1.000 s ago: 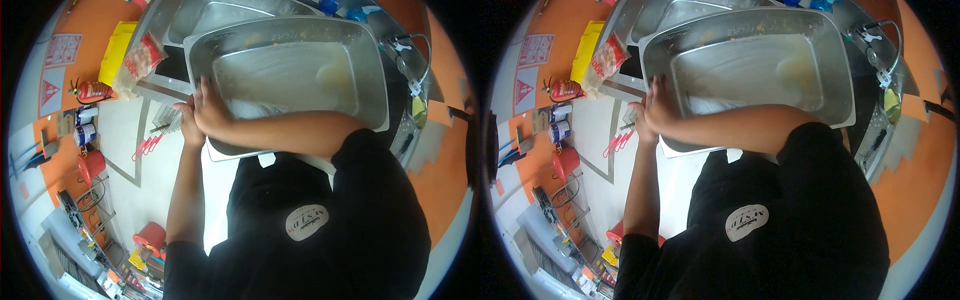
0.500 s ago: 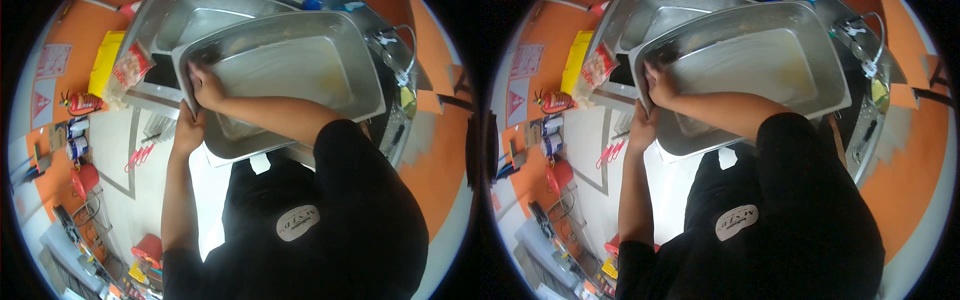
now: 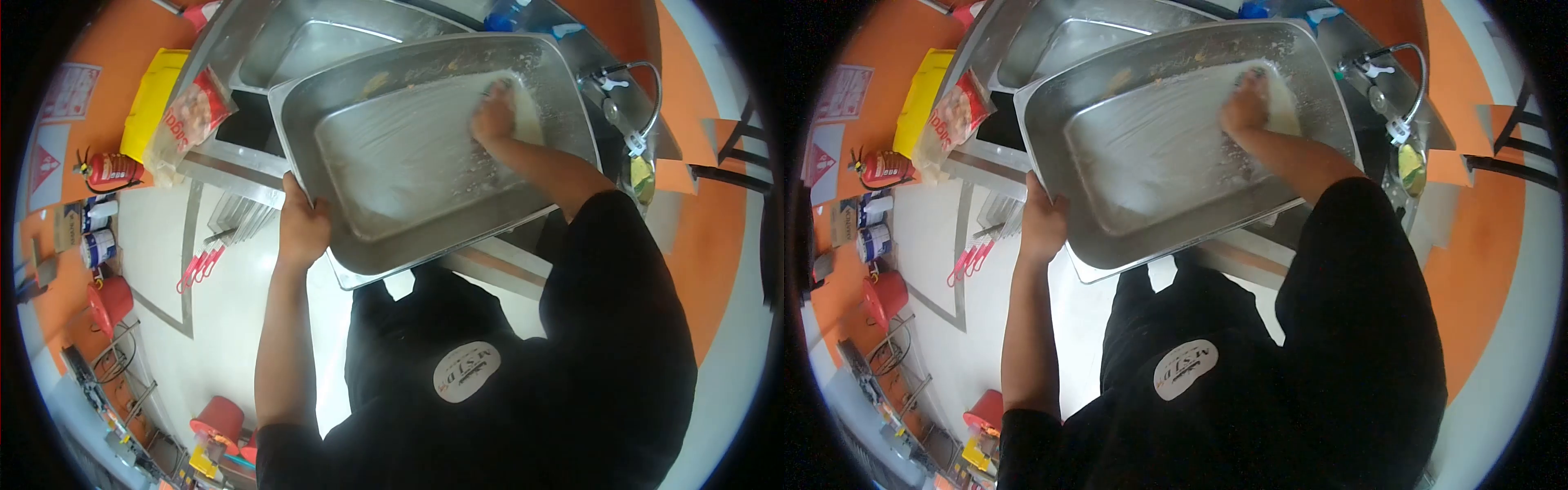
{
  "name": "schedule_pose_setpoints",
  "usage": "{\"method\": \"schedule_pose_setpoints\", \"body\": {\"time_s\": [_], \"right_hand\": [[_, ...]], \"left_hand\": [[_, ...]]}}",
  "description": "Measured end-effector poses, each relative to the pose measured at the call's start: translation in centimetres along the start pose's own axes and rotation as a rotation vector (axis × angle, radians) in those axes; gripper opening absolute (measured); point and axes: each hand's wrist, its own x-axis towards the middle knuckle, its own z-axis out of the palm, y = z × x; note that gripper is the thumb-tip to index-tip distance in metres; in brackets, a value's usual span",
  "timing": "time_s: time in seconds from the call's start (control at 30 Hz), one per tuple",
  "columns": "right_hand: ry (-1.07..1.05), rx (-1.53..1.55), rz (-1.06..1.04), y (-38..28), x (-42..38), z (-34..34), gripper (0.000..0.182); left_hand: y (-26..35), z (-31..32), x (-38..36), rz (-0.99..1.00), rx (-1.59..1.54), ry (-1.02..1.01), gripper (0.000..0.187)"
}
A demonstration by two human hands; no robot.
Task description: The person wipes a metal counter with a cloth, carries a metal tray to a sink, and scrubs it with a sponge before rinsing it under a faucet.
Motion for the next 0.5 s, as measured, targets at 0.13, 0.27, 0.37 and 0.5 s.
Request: {"method": "schedule_pose_setpoints", "body": {"time_s": [0.13, 0.27, 0.37, 0.5], "right_hand": [[-0.186, 0.228, -0.004, -15.4, -4.0, -4.0, 0.073], [-0.225, 0.551, -0.232, -22.5, -7.7, -3.5, 0.072], [-0.416, 0.974, -0.195, -27.1, -9.2, -2.7, 0.061], [-0.809, 1.362, 0.607, -32.6, -5.7, -11.2, 0.054]], "left_hand": [[1.3, -0.3, 0.0, -0.045, 0.032, -0.04, 0.039], [1.4, -0.3, -0.1, -0.082, 0.128, -0.044, 0.045], [1.2, -0.5, -0.2, -0.057, 0.171, -0.04, 0.05], [1.7, -0.7, 0.2, -0.079, 0.205, -0.074, 0.051]]}}
